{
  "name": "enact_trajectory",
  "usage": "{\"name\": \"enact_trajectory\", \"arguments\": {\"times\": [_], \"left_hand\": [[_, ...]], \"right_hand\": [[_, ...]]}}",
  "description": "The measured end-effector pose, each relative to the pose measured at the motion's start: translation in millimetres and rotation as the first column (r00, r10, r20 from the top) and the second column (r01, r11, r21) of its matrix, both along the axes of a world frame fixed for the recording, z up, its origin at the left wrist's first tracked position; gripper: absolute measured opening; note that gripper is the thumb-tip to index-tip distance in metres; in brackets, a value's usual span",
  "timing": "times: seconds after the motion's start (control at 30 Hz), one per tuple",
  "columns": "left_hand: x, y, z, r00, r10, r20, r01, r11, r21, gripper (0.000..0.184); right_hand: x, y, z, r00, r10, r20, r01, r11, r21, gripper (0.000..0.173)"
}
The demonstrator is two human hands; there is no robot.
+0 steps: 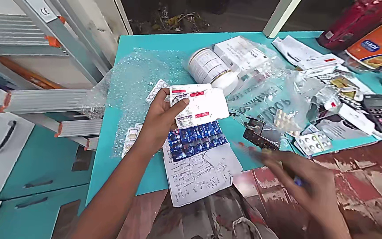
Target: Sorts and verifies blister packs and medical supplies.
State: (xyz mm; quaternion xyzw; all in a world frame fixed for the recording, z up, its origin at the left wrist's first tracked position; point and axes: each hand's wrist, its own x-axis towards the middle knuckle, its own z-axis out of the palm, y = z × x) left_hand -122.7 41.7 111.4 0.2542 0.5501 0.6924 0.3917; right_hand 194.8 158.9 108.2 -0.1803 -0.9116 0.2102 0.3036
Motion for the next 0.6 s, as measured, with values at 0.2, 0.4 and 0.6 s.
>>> {"name": "enact_trajectory", "arguments": {"times": [0.2, 0.4, 0.6], "left_hand": [[4, 5, -2, 0.999, -0.049, 0.008, 0.049, 0.998, -0.045, 0.025], [3, 4, -3, 0.996, -0.085, 0.010, 0.085, 0.995, -0.057, 0.026], [3, 2, -1, 0.993, -0.120, -0.008, 0.119, 0.991, -0.056, 0.025]], "right_hand": [[-33, -7, -3, 0.865, -0.343, -0.367, -0.066, 0.646, -0.760, 0.018], [-45, -10, -7, 0.866, -0.309, -0.393, -0.207, 0.493, -0.845, 0.026], [-49, -11, -7, 0.867, -0.315, -0.385, -0.199, 0.490, -0.849, 0.029]]}}
